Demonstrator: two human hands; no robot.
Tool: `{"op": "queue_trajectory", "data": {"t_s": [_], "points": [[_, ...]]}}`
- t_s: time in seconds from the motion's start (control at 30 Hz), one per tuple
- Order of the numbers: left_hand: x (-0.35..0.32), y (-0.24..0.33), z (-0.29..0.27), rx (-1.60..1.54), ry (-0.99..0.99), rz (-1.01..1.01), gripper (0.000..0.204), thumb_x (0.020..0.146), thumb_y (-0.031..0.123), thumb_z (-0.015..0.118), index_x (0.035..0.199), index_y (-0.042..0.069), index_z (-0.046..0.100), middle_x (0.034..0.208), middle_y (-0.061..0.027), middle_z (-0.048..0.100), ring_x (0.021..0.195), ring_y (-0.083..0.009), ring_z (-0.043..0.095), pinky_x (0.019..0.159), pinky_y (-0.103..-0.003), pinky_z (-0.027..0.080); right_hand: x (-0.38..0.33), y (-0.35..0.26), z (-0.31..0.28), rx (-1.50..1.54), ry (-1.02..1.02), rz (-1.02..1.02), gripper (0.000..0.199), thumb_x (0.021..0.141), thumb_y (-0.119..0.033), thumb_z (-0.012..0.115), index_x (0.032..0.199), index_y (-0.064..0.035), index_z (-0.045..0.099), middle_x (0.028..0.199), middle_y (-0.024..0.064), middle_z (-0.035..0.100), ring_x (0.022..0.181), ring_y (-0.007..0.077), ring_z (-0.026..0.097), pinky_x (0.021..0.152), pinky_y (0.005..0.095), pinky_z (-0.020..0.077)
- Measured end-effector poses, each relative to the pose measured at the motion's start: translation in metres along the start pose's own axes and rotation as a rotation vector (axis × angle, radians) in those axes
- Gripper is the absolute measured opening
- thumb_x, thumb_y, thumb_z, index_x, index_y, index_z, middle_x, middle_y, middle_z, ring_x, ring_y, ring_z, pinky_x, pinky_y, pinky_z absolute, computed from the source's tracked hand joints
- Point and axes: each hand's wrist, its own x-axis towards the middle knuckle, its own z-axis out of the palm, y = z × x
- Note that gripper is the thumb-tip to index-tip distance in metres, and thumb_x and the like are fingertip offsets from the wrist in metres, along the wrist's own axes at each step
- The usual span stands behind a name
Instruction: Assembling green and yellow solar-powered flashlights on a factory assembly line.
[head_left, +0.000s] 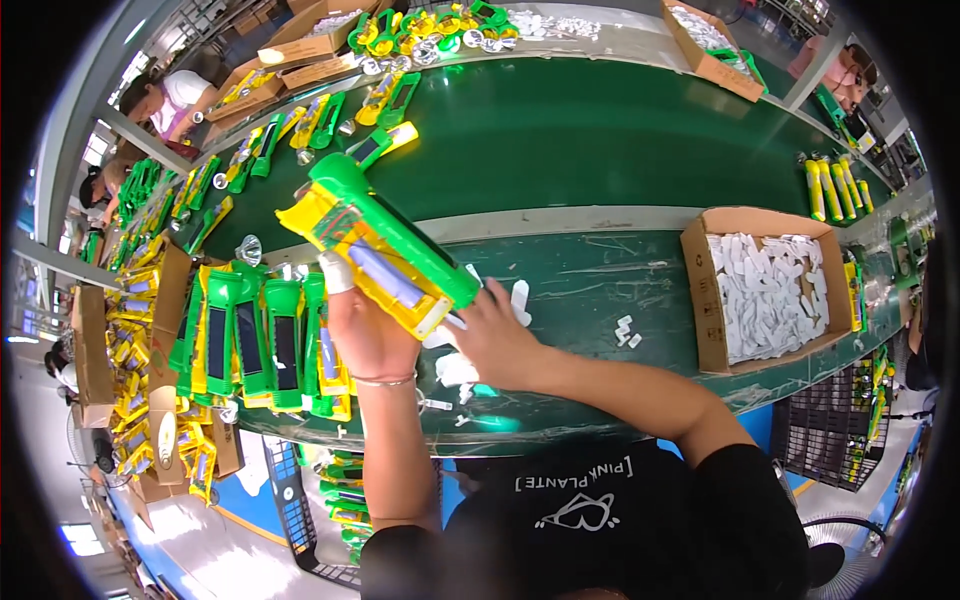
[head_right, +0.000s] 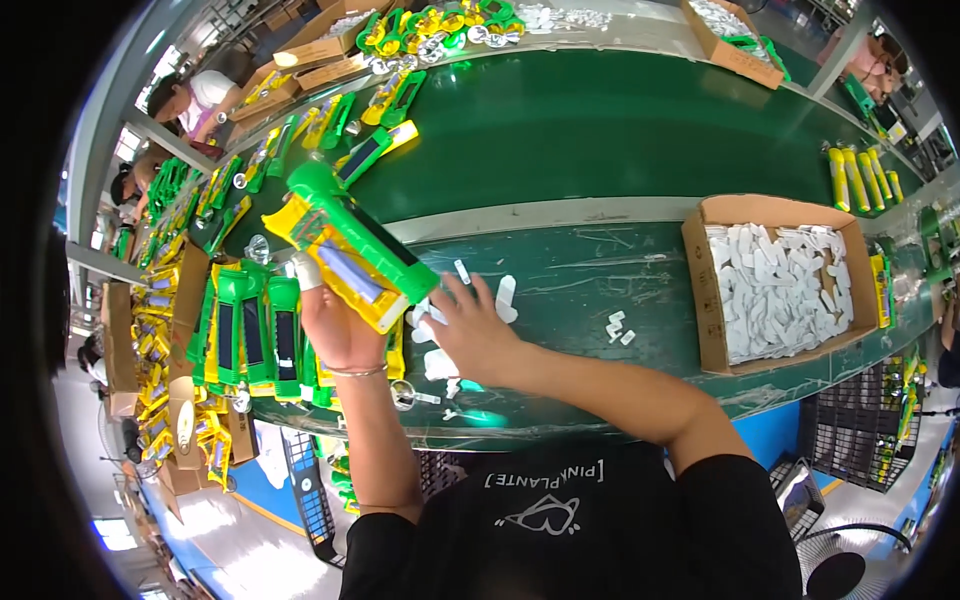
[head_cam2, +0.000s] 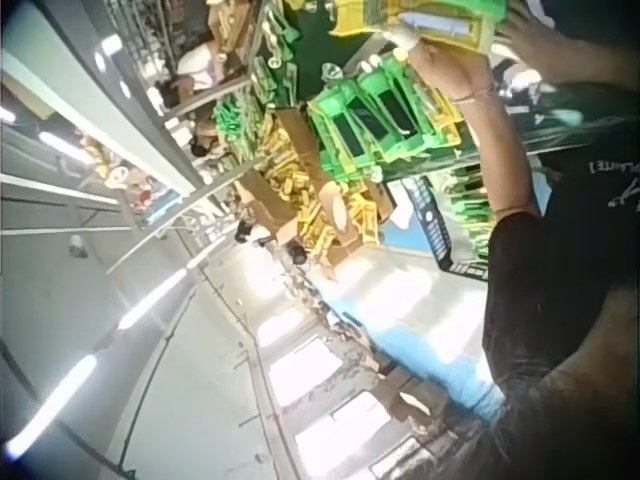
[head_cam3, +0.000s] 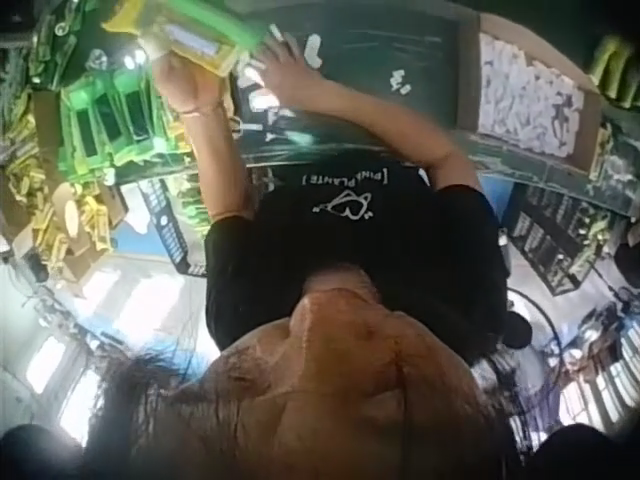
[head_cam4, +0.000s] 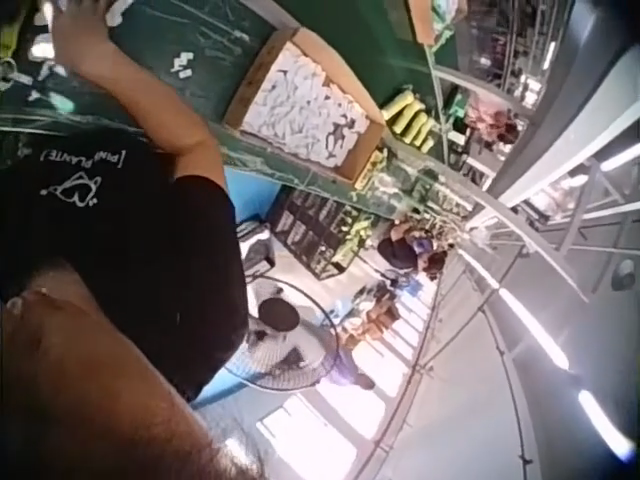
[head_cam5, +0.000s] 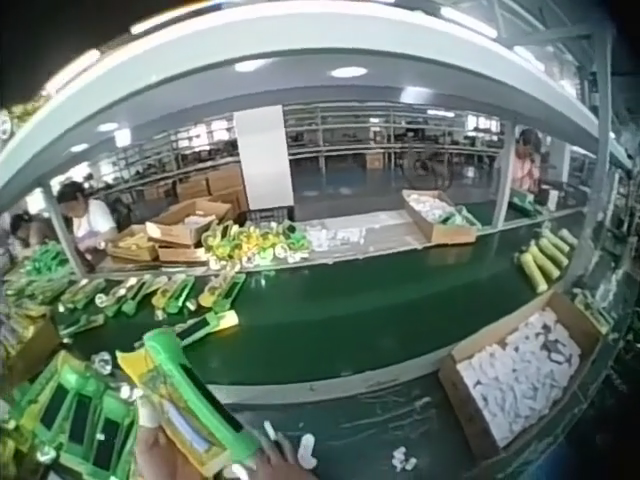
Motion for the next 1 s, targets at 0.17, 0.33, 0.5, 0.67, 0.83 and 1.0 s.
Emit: {"op": "queue_trajectory", "data": {"t_s": [0.17, 0.33, 0.5, 0.67, 0.83, 1.0], "points": [[-0.009, 0.005, -0.013, -0.072, 0.032, -0.010, 0.040, 0.090, 0.035, 0.039, 0.119, 0.009, 0.043, 0.115, -0.0077, 0.051, 0.104, -0.0256, 0.050, 0.090, -0.042, 0.039, 0.017, 0.008, 0.054, -0.108, -0.073, -0.081, 0.046, 0.067, -0.028, 0.063, 0.106, -0.0091, 0.050, 0.117, 0.0152, 0.042, 0.119, 0.0327, 0.029, 0.096, 0.0551, 0.0207], [-0.016, -0.028, -0.021, -0.049, 0.077, -0.162, 0.045, 0.088, 0.040, 0.042, 0.118, 0.007, 0.043, 0.110, -0.0084, 0.053, 0.099, -0.0235, 0.052, 0.085, -0.038, 0.042, -0.022, 0.029, 0.028, -0.098, 0.004, -0.089, 0.028, 0.072, -0.017, 0.058, 0.098, -0.0088, 0.054, 0.110, 0.0104, 0.049, 0.104, 0.0294, 0.044, 0.092, 0.0536, 0.0287], [-0.021, -0.054, -0.032, -0.122, 0.126, -0.265, 0.048, 0.087, 0.042, 0.041, 0.121, 0.008, 0.039, 0.111, -0.0080, 0.051, 0.099, -0.0236, 0.052, 0.085, -0.039, 0.042, -0.049, 0.042, -0.027, -0.016, 0.226, 0.169, 0.036, 0.070, -0.013, 0.059, 0.104, -0.0056, 0.053, 0.097, 0.0114, 0.056, 0.090, 0.0303, 0.053, 0.083, 0.0416, 0.0405], [-0.032, -0.073, -0.045, -0.088, 0.133, -0.373, 0.047, 0.087, 0.043, 0.042, 0.119, 0.009, 0.039, 0.108, -0.0084, 0.051, 0.099, -0.0246, 0.051, 0.086, -0.042, 0.041, -0.047, 0.073, -0.051, -0.127, 0.059, 0.400, 0.031, 0.065, -0.006, 0.057, 0.096, -0.0019, 0.052, 0.086, 0.0153, 0.055, 0.077, 0.0345, 0.054, 0.065, 0.0394, 0.0456], [-0.043, -0.085, -0.047, -0.058, 0.023, -0.370, 0.053, 0.076, 0.022, 0.058, 0.121, 0.005, 0.035, 0.110, -0.0091, 0.049, 0.101, -0.0229, 0.050, 0.089, -0.039, 0.040, -0.022, 0.067, -0.040, -0.311, -0.094, 0.441, 0.028, 0.063, -0.002, 0.055, 0.091, -0.0018, 0.052, 0.076, 0.0158, 0.053, 0.069, 0.0353, 0.055, 0.060, 0.0403, 0.0455], [-0.051, -0.103, -0.051, 0.114, 0.151, -0.362, 0.052, 0.070, -0.005, 0.053, 0.118, 0.004, 0.035, 0.105, -0.0066, 0.048, 0.094, -0.0185, 0.051, 0.078, -0.031, 0.046, -0.013, 0.056, -0.088, 0.149, 0.149, 0.486, 0.020, 0.070, 0.000, 0.059, 0.089, -0.0030, 0.056, 0.072, 0.0092, 0.055, 0.065, 0.0199, 0.058, 0.058, 0.0280, 0.0470]]}}
